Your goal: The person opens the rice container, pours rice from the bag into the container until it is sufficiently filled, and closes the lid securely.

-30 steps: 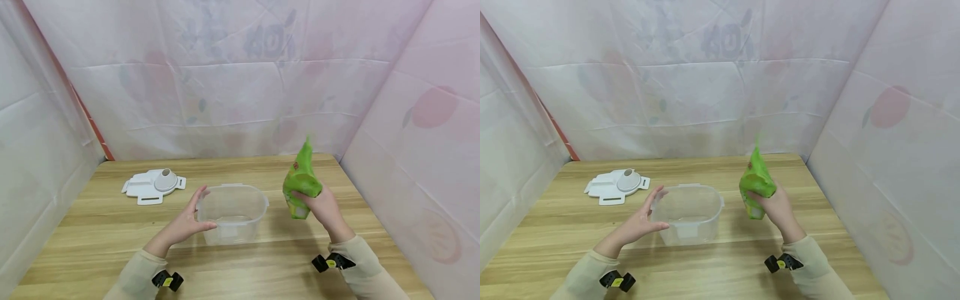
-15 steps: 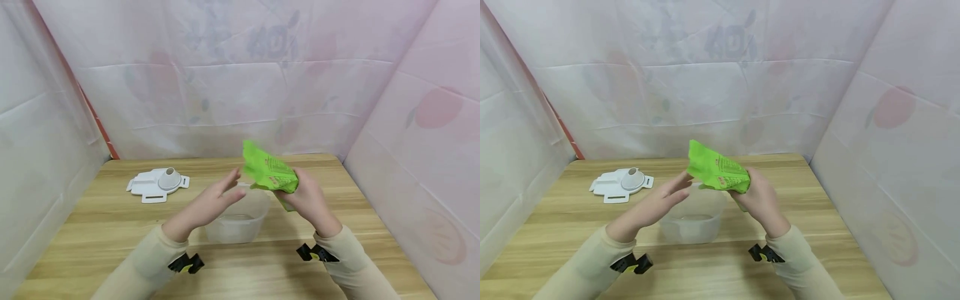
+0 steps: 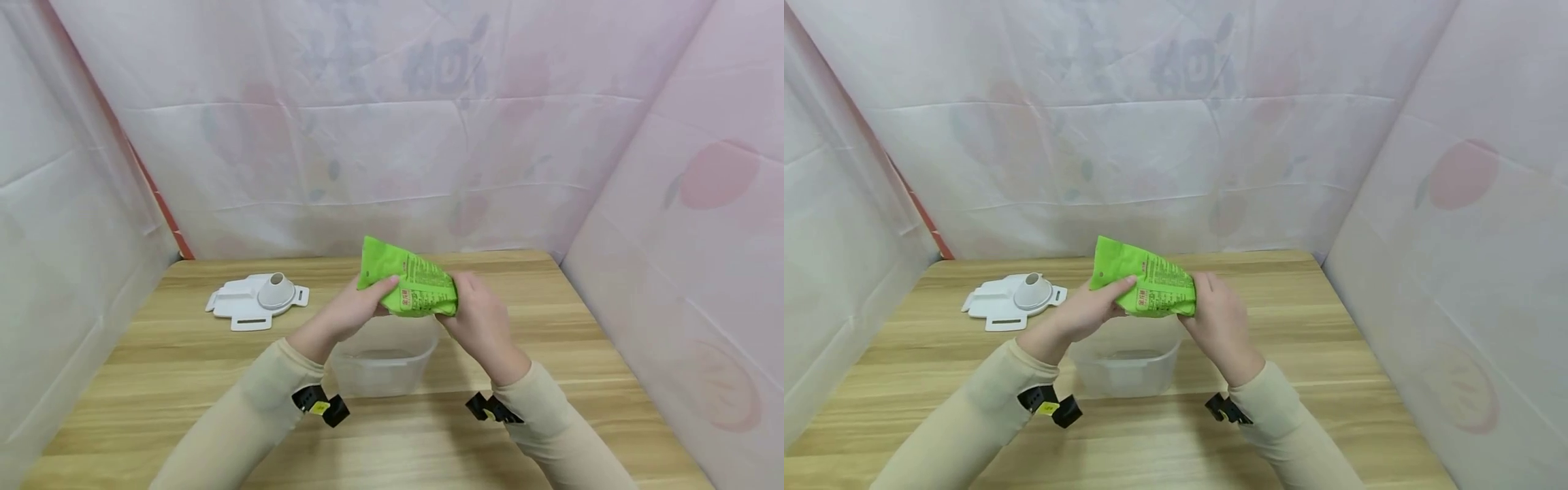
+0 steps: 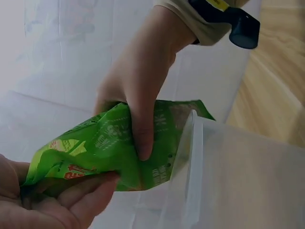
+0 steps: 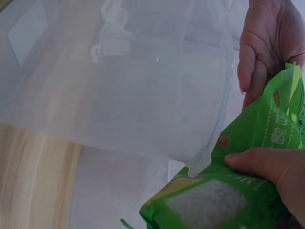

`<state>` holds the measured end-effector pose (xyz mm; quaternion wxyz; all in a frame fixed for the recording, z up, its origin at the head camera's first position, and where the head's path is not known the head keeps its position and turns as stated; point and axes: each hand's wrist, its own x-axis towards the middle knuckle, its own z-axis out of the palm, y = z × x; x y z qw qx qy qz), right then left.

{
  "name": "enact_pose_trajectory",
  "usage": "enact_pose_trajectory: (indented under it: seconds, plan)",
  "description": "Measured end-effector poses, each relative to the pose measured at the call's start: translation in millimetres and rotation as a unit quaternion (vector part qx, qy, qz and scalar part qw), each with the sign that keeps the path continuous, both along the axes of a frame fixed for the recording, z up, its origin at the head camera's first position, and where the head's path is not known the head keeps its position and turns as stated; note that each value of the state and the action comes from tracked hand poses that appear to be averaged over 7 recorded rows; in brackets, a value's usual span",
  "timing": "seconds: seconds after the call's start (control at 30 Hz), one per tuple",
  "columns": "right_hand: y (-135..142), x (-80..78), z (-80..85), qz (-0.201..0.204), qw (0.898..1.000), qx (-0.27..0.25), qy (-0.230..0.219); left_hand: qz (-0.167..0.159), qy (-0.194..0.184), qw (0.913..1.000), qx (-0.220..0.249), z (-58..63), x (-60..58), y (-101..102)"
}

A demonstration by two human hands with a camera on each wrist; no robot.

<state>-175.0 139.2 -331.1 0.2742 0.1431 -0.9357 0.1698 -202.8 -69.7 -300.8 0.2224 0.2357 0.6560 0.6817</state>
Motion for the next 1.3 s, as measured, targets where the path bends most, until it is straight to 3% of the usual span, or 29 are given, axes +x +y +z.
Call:
enact_pose_trajectory:
  seconds: [0.17,0.27,0.4,0.47,0.53,0.6,0.63,0.73,0.83,0.87,0.93,1.0,1.07,1.13,1.17,1.2,1.3]
  plan:
    - [1.5,-0.4,0.1,0.017,1.000,-0.006,0.015,-0.003,-0.061,0.9945,0.085,2.8,0.0,2.9]
    - [4.8,-0.3,-1.3,0.027,0.999,-0.026,0.004,-0.027,-0.074,0.9880,0.132,7.0,-0.4,7.2]
    - [13.6,-1.9,-8.1,0.050,0.997,-0.066,-0.007,-0.044,-0.086,0.9831,0.155,12.8,0.0,15.9]
    - [21.4,-3.5,-13.6,0.083,0.991,-0.099,-0.035,-0.044,-0.093,0.9819,0.159,15.5,0.6,19.7]
    - [31.6,-3.7,-20.2,0.129,0.973,-0.158,-0.104,-0.043,-0.099,0.9800,0.167,17.6,0.9,21.8]
    - [43.6,-4.3,-29.5,0.185,0.935,-0.237,-0.190,-0.039,-0.099,0.9791,0.173,19.3,1.1,22.0]
    - [49.2,-5.2,-34.7,0.224,0.902,-0.287,-0.230,-0.037,-0.098,0.9788,0.176,20.2,1.2,21.8]
    - [59.8,-9.7,-50.1,0.314,0.784,-0.419,-0.332,-0.037,-0.096,0.9777,0.183,21.9,1.5,20.6]
    - [57.8,-17.6,-61.3,0.396,0.659,-0.503,-0.394,-0.046,-0.094,0.9768,0.187,22.0,1.6,19.3]
    - [55.3,-19.4,-63.3,0.409,0.634,-0.518,-0.405,-0.051,-0.094,0.9764,0.188,21.6,1.8,18.7]
    - [50.2,-22.5,-64.7,0.435,0.594,-0.538,-0.411,-0.057,-0.093,0.9758,0.190,20.5,2.1,17.1]
    - [46.5,-23.1,-62.2,0.460,0.561,-0.557,-0.405,-0.061,-0.090,0.9754,0.192,19.2,2.3,14.1]
    - [44.2,-22.6,-57.6,0.471,0.549,-0.568,-0.394,-0.056,-0.083,0.9768,0.189,18.5,3.2,8.9]
    - [42.1,-21.0,-52.2,0.463,0.549,-0.582,-0.382,-0.040,-0.070,0.9813,0.175,18.8,4.3,1.4]
    - [40.7,-20.0,-49.4,0.449,0.558,-0.590,-0.373,-0.030,-0.059,0.9848,0.160,19.3,4.8,-2.9]
    - [39.6,-18.8,-46.9,0.428,0.575,-0.597,-0.360,-0.019,-0.047,0.9887,0.141,19.4,5.2,-7.2]
    - [36.9,-14.7,-41.0,0.338,0.635,-0.614,-0.325,0.016,-0.013,0.9972,0.072,18.1,4.7,-18.9]
